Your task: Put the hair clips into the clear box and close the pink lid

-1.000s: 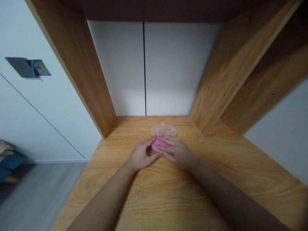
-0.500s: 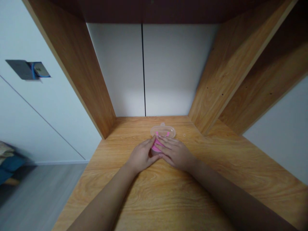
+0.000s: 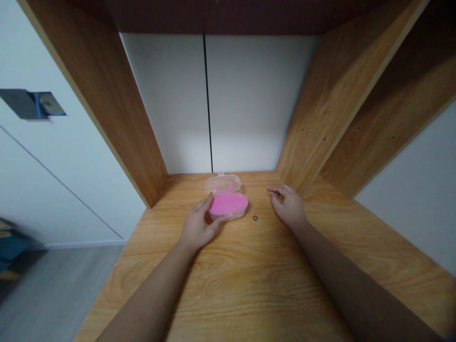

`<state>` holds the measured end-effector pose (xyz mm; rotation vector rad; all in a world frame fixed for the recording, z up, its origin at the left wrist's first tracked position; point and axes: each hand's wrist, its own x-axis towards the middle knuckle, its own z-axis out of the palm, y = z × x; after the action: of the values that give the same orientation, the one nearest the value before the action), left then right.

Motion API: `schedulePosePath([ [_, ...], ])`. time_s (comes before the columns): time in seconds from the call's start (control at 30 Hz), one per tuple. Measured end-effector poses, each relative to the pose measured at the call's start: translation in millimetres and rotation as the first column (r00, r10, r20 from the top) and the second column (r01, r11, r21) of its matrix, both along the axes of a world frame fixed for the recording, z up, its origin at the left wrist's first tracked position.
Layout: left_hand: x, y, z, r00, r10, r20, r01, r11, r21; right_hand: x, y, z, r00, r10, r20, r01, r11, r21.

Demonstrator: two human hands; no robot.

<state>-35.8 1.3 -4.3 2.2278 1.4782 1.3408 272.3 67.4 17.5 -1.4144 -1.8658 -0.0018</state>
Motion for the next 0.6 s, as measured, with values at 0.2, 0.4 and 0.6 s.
schedulePosePath([
  [0.2,-1.6,4.4,-4.0,0.994,0.11,-0.007,-0.11,0.993,-0.043,-3.0,7.1,-13.7,0.971,0.189,0.15,-0.168,0.975,-0.142],
  [0.4,-0.8,4.2,-4.2,0.997,0.076,-0.012,-0.076,0.996,-0.045,-15.9,-0.8,-17.8,0.914,0.335,0.227,-0.307,0.94,-0.148],
  [0.6,1.1,3.0,-2.9,0.999,0.043,-0.011,-0.044,0.996,-0.079,-18.4,-3.2,-20.4,0.916,0.321,0.24,-0.273,0.938,-0.213],
])
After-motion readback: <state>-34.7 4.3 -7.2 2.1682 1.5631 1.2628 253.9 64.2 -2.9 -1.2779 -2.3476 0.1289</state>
